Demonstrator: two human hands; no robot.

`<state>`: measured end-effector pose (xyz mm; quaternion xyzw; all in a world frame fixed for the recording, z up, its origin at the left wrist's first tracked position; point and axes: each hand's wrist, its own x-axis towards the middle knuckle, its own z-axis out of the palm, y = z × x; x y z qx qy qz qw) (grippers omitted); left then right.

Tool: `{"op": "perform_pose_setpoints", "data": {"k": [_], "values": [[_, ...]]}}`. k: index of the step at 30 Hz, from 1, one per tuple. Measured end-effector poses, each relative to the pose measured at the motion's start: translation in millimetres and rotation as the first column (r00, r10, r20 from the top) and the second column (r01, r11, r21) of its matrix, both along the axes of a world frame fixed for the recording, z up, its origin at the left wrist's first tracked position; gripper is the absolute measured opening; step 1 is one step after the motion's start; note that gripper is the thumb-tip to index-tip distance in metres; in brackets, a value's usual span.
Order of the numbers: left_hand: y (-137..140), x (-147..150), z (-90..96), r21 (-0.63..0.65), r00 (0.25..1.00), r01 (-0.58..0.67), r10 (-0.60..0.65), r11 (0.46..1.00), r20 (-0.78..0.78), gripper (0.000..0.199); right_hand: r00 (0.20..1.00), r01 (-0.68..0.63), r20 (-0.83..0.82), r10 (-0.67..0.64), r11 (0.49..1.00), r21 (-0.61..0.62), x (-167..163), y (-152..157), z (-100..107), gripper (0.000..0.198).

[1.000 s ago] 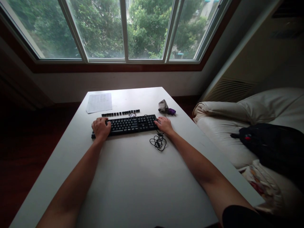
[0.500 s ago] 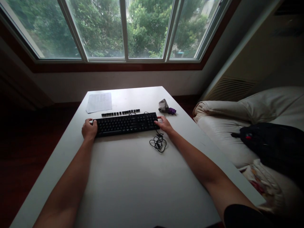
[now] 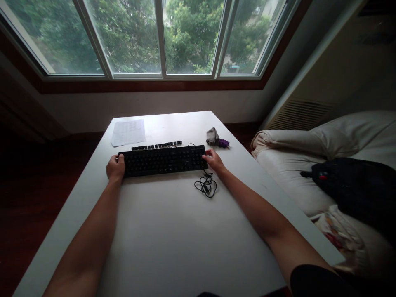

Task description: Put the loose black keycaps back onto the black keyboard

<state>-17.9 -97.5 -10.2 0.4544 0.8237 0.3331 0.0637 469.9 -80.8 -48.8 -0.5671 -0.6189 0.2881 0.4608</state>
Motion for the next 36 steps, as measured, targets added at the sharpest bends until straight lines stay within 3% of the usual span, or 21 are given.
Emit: {"op": "perform_pose_setpoints", "data": {"k": [14, 22, 30, 36], "values": [[2.2, 1.4, -9.3, -0.013, 0.989, 0.086, -0.087, 0.996, -0.123, 0.038, 0.943, 0.193, 0.282, -0.178, 0.981, -0.026, 2.1, -5.5, 9.6, 0.025], [-0.1, 3.8, -7.8, -0.017, 0.987, 0.091, -0.092, 0.996, -0.131, 0.038, 0.878, 0.134, 0.45, -0.162, 0.986, 0.094, 1.6, -1.7, 6.2, 0.026], [-0.3, 5.4, -8.6, 0.024, 0.975, 0.144, -0.138, 0.989, -0.173, 0.036, 0.858, 0.105, 0.488, -0.161, 0.985, 0.14, 2.5, -4.5, 5.6, 0.028], [0.2, 7.4, -10.1, 0.048, 0.971, 0.164, -0.153, 0.985, -0.184, 0.032, 0.882, 0.013, 0.467, -0.072, 0.991, 0.13, 1.6, -5.9, 11.5, 0.03]]}}
